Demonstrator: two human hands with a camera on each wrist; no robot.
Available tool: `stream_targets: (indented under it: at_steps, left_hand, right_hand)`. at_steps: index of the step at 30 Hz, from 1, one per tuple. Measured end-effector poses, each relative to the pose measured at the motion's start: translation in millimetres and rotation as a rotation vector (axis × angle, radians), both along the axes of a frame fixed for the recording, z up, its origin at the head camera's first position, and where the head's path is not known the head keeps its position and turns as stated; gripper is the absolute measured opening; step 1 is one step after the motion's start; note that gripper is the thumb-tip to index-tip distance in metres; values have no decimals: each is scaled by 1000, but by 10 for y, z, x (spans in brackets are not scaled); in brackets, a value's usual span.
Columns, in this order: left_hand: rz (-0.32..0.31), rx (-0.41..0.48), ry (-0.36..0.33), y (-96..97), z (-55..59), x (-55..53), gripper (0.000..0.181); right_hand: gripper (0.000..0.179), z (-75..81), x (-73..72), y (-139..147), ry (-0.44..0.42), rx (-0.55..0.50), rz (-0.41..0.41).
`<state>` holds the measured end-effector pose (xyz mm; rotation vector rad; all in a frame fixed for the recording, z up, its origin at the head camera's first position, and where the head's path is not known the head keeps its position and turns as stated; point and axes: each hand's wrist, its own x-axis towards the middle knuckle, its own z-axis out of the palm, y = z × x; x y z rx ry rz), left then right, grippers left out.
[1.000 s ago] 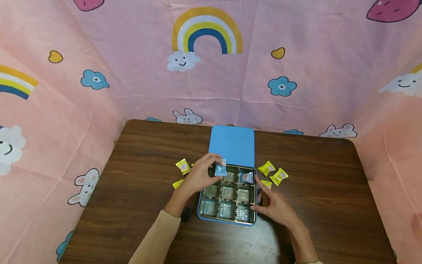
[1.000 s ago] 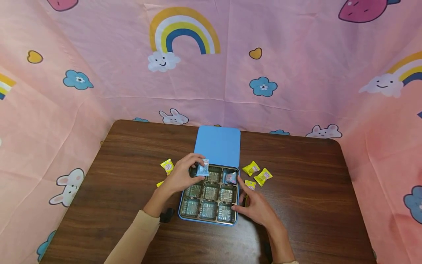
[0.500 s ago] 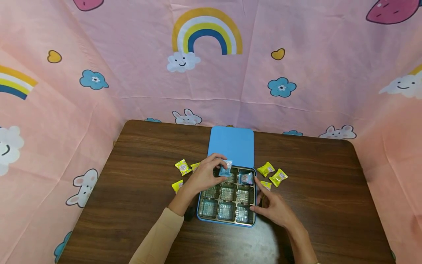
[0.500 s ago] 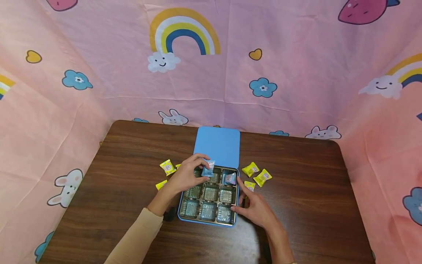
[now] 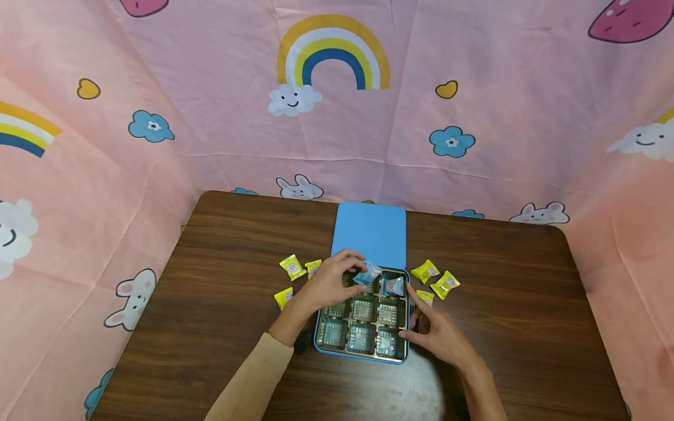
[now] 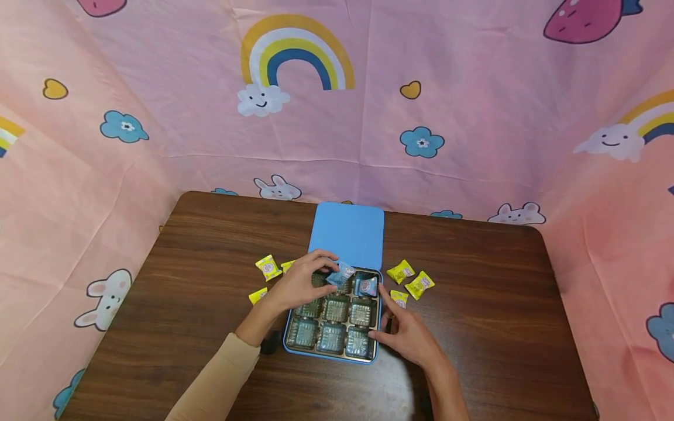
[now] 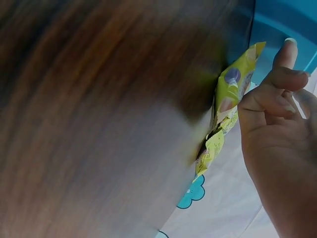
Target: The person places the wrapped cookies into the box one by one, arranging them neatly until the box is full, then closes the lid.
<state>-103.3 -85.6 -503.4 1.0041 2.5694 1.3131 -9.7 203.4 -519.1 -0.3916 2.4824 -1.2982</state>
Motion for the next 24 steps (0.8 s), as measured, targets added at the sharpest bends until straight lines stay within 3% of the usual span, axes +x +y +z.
stream_targets:
  at_steps: [6, 16, 24]
  left_hand:
    - [37, -25, 7, -8, -18, 12, 35]
    - [2, -1, -7, 10, -49, 32, 39]
    - [28, -26, 1, -13, -40, 63, 40]
  right_hand:
    - [94, -5, 7, -1, 5, -7, -4]
    - [93, -18, 3, -20, -2, 4, -17]
    - [93, -22, 17, -21, 9, -7, -20]
